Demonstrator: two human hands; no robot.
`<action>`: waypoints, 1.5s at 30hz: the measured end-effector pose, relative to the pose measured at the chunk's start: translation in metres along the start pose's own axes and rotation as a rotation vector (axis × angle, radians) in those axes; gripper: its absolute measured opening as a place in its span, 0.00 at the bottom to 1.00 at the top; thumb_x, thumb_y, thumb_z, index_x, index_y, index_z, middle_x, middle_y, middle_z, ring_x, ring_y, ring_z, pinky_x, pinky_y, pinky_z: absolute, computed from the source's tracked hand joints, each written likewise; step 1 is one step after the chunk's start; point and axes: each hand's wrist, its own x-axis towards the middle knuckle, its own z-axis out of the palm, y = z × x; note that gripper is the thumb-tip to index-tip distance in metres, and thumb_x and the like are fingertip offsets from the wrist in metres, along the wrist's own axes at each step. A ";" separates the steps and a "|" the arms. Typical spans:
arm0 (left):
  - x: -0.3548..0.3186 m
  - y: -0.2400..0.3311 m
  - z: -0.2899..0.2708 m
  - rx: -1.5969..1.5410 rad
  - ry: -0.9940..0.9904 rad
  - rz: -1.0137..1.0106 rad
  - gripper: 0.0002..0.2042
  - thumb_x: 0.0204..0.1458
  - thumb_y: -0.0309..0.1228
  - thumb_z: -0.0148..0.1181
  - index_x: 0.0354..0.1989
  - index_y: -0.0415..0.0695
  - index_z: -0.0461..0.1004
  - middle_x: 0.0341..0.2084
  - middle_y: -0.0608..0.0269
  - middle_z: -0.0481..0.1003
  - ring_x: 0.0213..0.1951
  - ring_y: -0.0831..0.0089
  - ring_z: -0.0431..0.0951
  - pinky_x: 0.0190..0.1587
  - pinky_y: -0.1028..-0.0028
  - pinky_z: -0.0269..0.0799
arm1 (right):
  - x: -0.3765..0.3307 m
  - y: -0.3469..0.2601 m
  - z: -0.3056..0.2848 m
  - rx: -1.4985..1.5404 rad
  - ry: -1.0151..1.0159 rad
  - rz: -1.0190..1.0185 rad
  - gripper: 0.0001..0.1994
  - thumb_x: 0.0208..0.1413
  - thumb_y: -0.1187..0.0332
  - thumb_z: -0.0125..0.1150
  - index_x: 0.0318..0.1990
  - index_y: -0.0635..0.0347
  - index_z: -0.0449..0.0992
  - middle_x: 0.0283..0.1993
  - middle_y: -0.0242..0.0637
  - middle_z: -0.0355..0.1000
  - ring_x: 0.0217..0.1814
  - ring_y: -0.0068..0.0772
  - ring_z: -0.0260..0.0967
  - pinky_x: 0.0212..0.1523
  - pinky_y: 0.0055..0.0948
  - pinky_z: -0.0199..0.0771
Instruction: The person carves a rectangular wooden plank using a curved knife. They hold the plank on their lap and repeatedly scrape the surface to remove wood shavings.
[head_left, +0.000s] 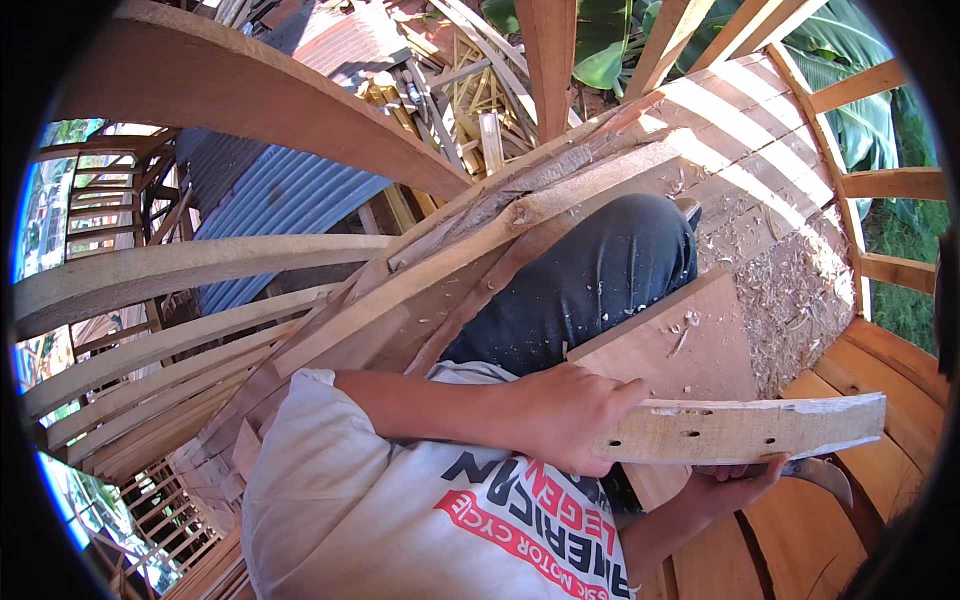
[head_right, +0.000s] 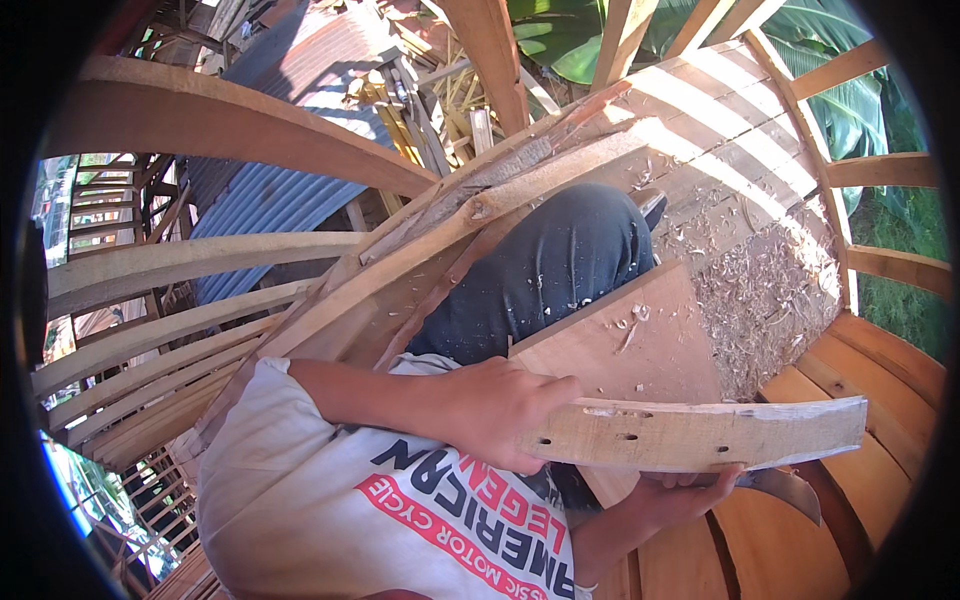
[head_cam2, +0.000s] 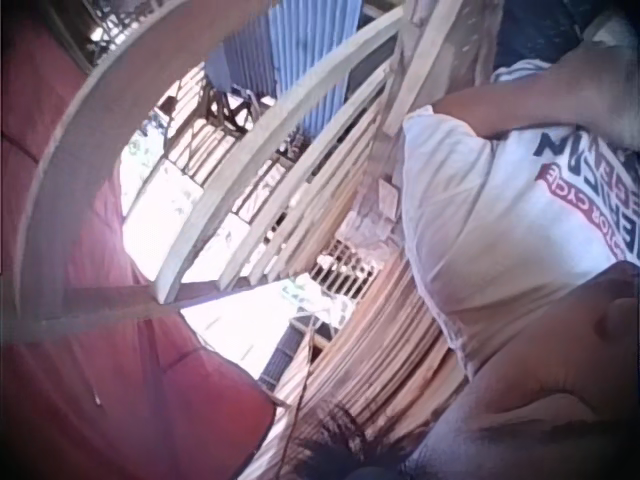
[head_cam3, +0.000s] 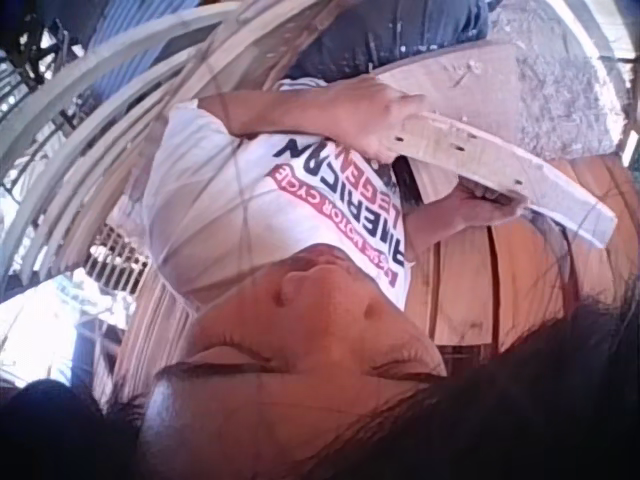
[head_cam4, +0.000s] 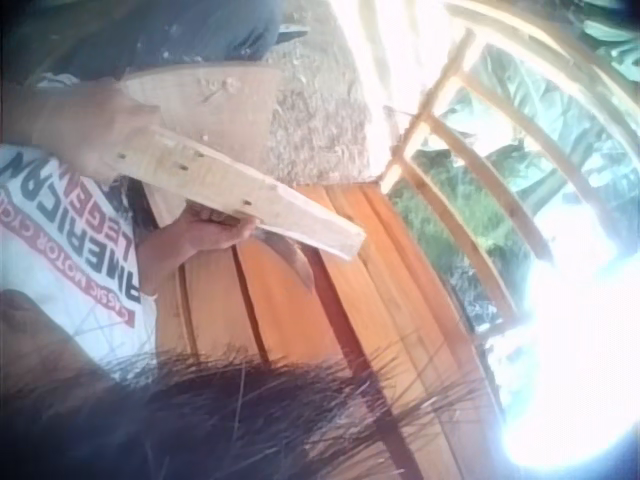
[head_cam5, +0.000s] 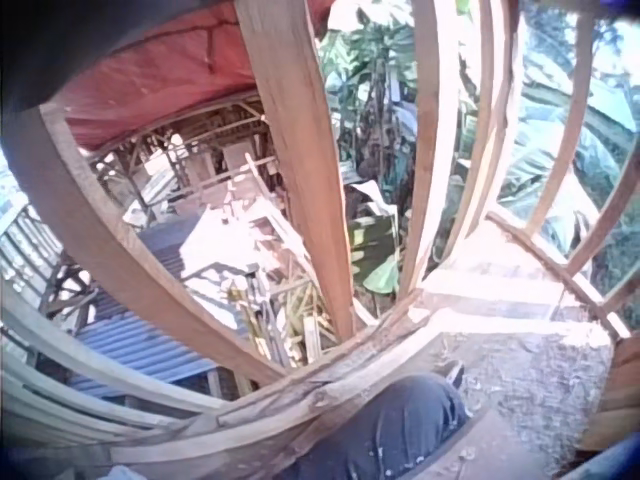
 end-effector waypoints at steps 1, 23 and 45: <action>0.004 0.000 -0.002 0.012 0.026 0.021 0.32 0.37 0.38 0.70 0.48 0.36 0.61 0.32 0.48 0.74 0.33 0.50 0.78 0.32 0.61 0.75 | -0.001 -0.004 -0.002 0.044 -0.016 0.032 0.27 0.57 0.47 0.53 0.53 0.62 0.66 0.14 0.20 0.53 0.09 0.11 0.46 0.08 0.12 0.49; 0.094 0.055 0.022 -0.411 -0.098 -0.041 0.33 0.39 0.33 0.72 0.54 0.38 0.62 0.44 0.59 0.69 0.48 0.75 0.69 0.51 0.75 0.64 | 0.012 -0.022 -0.054 -0.347 -0.525 -0.366 0.26 0.58 0.47 0.56 0.40 0.69 0.74 0.14 0.22 0.57 0.15 0.12 0.52 0.17 0.16 0.48; 0.102 0.043 0.070 -1.111 -0.726 -0.311 0.39 0.41 0.44 0.66 0.58 0.38 0.55 0.38 0.56 0.67 0.36 0.69 0.76 0.38 0.72 0.74 | 0.025 -0.020 -0.059 0.213 -0.323 0.024 0.11 0.60 0.61 0.57 0.41 0.57 0.65 0.14 0.21 0.51 0.09 0.14 0.49 0.08 0.17 0.56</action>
